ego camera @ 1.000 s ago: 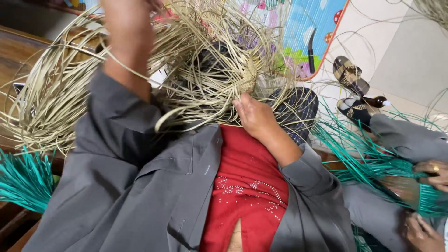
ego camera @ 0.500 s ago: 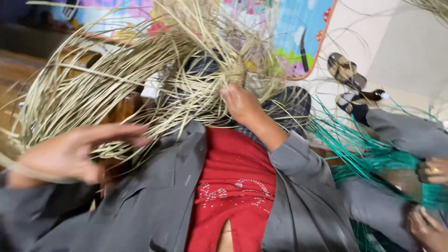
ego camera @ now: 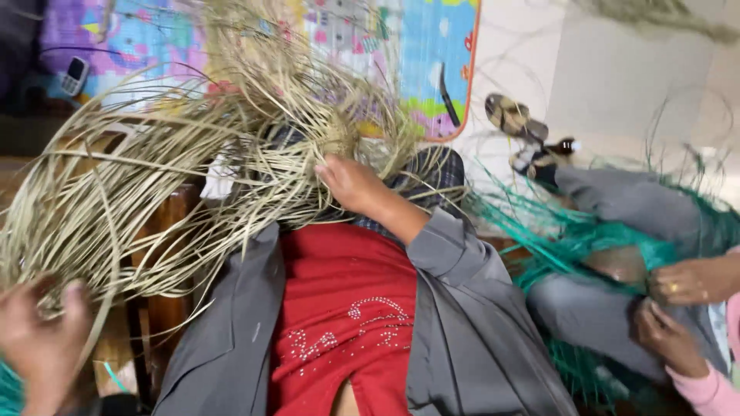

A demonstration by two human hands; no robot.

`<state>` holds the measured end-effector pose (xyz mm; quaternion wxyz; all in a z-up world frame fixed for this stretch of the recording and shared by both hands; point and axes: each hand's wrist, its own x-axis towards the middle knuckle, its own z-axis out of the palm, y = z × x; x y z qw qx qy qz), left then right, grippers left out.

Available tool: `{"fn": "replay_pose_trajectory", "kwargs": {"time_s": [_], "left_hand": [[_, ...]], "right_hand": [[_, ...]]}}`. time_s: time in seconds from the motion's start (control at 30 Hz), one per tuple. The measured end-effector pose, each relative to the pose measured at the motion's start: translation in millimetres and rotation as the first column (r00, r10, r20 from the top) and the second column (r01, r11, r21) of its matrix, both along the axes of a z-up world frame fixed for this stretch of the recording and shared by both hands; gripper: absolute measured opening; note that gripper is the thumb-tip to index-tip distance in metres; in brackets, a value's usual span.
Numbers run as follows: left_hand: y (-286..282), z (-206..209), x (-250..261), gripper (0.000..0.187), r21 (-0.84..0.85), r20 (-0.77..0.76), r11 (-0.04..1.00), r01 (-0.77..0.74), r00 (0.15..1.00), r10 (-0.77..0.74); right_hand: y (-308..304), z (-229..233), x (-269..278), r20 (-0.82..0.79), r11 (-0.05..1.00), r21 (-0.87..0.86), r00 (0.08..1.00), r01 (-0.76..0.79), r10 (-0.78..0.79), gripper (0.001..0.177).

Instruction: Weaving dried straw strands together to create a braided craft item.

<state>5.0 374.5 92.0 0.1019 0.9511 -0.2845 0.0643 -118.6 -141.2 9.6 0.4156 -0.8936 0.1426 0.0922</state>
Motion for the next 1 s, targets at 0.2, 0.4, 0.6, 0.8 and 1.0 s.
{"fn": "replay_pose_trajectory", "kwargs": {"time_s": [0.2,0.4,0.6,0.8,1.0], "left_hand": [[-110,40,-48,0.073,-0.007,0.038,0.998,0.067,0.997,-0.066],[-90,4,-60,0.079,-0.013,0.039,0.999,0.051,0.998,-0.051],[-86,-12,-67,0.079,-0.095,0.065,0.995,0.038,0.997,-0.032],[-86,-23,-67,0.078,-0.148,0.088,0.989,0.027,0.996,-0.014],[-79,-39,-69,0.087,-0.157,0.032,0.987,0.029,0.999,-0.024]], "right_hand": [[10,3,-11,0.068,0.999,0.028,0.997,-0.047,0.045,0.037],[8,4,-11,0.047,0.996,0.001,0.995,-0.088,0.088,0.037],[10,0,-11,-0.008,0.991,-0.076,0.994,-0.114,0.113,0.038],[13,-5,-7,-0.044,0.987,-0.063,0.988,-0.150,0.147,0.042],[14,-17,-3,-0.023,0.976,-0.108,0.982,-0.188,0.187,0.042]]}}
